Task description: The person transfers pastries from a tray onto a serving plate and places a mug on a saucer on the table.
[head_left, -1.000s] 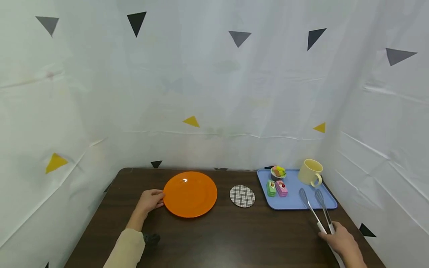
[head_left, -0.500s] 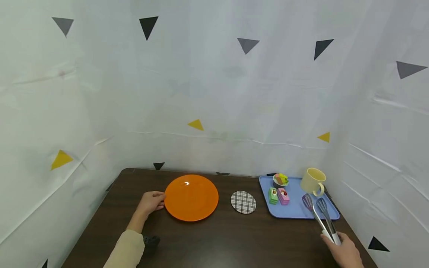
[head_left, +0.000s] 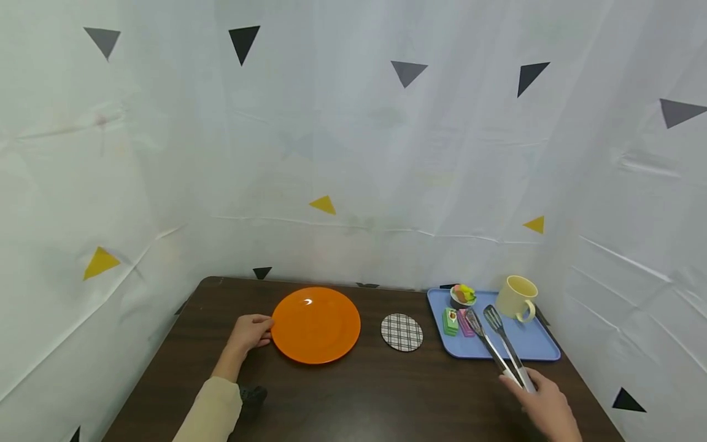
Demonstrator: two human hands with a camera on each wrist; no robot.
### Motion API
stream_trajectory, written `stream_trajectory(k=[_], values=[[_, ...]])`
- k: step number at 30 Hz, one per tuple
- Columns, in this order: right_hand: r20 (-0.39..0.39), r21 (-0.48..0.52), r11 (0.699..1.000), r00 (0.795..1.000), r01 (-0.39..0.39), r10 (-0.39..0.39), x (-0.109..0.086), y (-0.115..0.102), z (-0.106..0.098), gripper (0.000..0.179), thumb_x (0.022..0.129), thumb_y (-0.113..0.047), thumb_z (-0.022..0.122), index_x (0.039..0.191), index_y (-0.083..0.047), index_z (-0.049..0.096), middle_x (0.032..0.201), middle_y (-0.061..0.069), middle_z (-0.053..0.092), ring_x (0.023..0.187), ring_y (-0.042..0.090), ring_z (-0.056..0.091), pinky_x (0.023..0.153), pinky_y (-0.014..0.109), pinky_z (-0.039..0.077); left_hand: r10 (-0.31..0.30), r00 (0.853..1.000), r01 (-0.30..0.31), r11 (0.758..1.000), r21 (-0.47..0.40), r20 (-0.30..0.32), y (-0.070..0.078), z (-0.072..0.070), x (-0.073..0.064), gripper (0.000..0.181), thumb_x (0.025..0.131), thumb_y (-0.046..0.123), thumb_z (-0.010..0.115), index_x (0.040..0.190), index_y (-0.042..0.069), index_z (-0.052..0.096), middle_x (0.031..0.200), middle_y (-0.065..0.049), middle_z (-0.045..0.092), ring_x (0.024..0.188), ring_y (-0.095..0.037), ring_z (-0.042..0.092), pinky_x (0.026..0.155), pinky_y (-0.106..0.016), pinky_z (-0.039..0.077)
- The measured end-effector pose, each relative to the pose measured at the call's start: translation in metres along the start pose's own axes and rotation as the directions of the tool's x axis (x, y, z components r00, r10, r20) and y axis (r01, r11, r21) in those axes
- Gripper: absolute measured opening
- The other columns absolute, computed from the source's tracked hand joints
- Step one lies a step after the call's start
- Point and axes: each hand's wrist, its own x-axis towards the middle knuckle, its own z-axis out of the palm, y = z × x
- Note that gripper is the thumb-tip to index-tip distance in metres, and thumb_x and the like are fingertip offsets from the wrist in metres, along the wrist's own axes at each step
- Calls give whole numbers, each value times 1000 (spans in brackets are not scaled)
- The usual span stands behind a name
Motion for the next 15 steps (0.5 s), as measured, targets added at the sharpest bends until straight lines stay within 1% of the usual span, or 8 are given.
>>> stream_trajectory(k=[2, 5, 8, 10, 15], values=[[23, -25, 999, 1000, 20, -19, -2, -7, 3, 93, 95, -71, 68, 146, 5, 57, 98, 14, 71, 81, 24, 63, 64, 38, 49, -10, 1000, 10, 1000, -3, -8, 1, 0, 0, 41, 108, 22, 66, 138, -6, 67, 110, -12, 75, 80, -9, 71, 75, -23, 65], [47, -70, 997, 998, 46, -43, -2, -14, 7, 99, 95, -74, 66, 150, 8, 54, 109, 22, 73, 86, 27, 61, 67, 44, 52, -12, 1000, 12, 1000, -7, -16, 1, 1, -1, 41, 108, 21, 65, 138, -6, 68, 108, -12, 75, 79, -8, 71, 75, -24, 65], [71, -75, 996, 997, 39, -34, -2, -20, 12, 105, 93, -76, 66, 152, 9, 51, 119, 28, 72, 88, 29, 62, 69, 48, 54, -12, 1000, 12, 1000, -6, -26, 1, 1, 0, 40, 108, 21, 65, 137, -6, 68, 106, -11, 76, 79, -8, 71, 74, -23, 65], [84, -71, 997, 996, 27, -21, -1, -22, 16, 107, 93, -77, 66, 153, 10, 50, 119, 28, 72, 88, 29, 62, 69, 47, 54, -11, 999, 11, 1000, -7, -32, 0, 1, 1, 39, 108, 21, 66, 136, -6, 69, 106, -11, 76, 78, -8, 71, 73, -23, 65], [87, -74, 997, 996, 11, -5, -3, -28, 25, 107, 93, -76, 66, 154, 10, 48, 108, 23, 70, 85, 29, 57, 69, 45, 51, -5, 1000, 5, 1000, -18, -28, 1, 2, 0, 39, 106, 18, 66, 135, -8, 69, 104, -12, 76, 77, -9, 71, 72, -23, 65]])
